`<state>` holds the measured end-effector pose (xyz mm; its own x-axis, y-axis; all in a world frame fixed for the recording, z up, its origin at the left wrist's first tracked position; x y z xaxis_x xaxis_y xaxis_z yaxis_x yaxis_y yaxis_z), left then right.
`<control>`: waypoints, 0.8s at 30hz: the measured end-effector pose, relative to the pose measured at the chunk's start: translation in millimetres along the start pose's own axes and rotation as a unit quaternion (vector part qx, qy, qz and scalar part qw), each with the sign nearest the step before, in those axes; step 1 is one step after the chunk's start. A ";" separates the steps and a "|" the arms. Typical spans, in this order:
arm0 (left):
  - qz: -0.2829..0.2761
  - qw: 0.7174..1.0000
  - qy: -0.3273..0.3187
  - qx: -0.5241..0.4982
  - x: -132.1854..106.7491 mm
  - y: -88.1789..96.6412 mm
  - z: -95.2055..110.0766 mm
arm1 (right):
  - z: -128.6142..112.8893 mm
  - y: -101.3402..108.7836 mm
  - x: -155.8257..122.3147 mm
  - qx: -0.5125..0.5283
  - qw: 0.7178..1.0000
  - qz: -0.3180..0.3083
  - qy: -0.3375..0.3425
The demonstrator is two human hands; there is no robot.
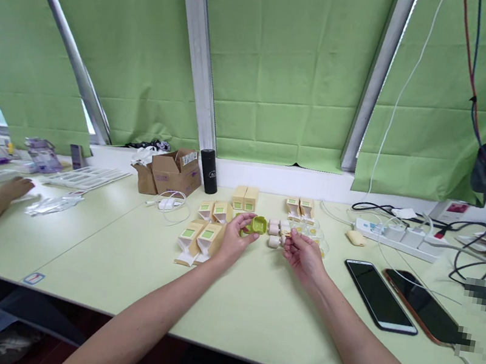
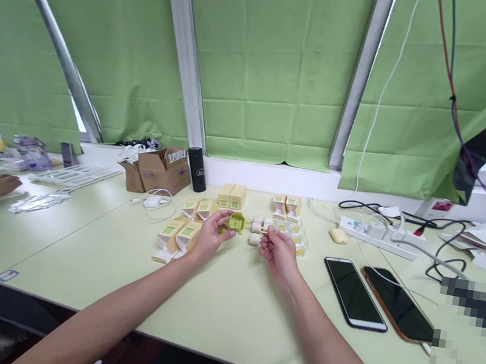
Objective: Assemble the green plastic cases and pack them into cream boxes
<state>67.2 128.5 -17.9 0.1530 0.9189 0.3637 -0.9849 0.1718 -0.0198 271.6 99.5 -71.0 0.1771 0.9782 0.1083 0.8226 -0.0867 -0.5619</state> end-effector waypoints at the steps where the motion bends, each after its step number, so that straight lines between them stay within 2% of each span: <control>1: -0.003 1.000 0.005 -0.004 0.8 -2.5 1.0 | 3.0 1.4 -0.5 0.002 1.000 0.008 -0.018; 3: -0.009 1.000 0.016 -0.012 2.7 -8.0 3.5 | 6.5 2.9 -2.6 0.005 0.999 0.021 -0.044; 5: -0.009 1.000 0.021 -0.012 4.9 -13.1 6.8 | 2.5 1.7 -4.4 -0.004 0.999 0.024 -0.034; 9: 0.005 1.000 0.001 0.012 7.4 -18.2 11.7 | -11.4 -5.9 -8.3 -0.034 0.999 0.012 0.031; 14: 0.020 0.998 -0.024 0.051 1.5 -14.2 3.6 | -22.8 -14.1 -10.1 -0.082 0.991 -0.004 0.101; 18: 0.015 0.997 -0.035 0.067 -3.6 -10.9 -2.8 | -29.5 -21.3 -12.3 -0.107 0.985 -0.019 0.135; 24: -0.010 0.997 -0.044 0.060 -9.8 -14.6 -2.0 | -41.9 -32.1 -25.8 -0.194 0.960 -0.038 0.199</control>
<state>80.2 117.6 -23.0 0.1701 0.8797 0.4441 -0.9852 0.1415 0.0970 263.2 69.1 -21.4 0.2370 0.8413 0.4858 0.9671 -0.1566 -0.2005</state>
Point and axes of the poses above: each hand's wrist, its own x-axis towards the middle knuckle, its own y-axis out of the back of the hand, z = x × y, the point moved 10 cm from there along x, towards the middle knuckle, and after that the axes turned 4 degrees about y, right-handed, at the moved point
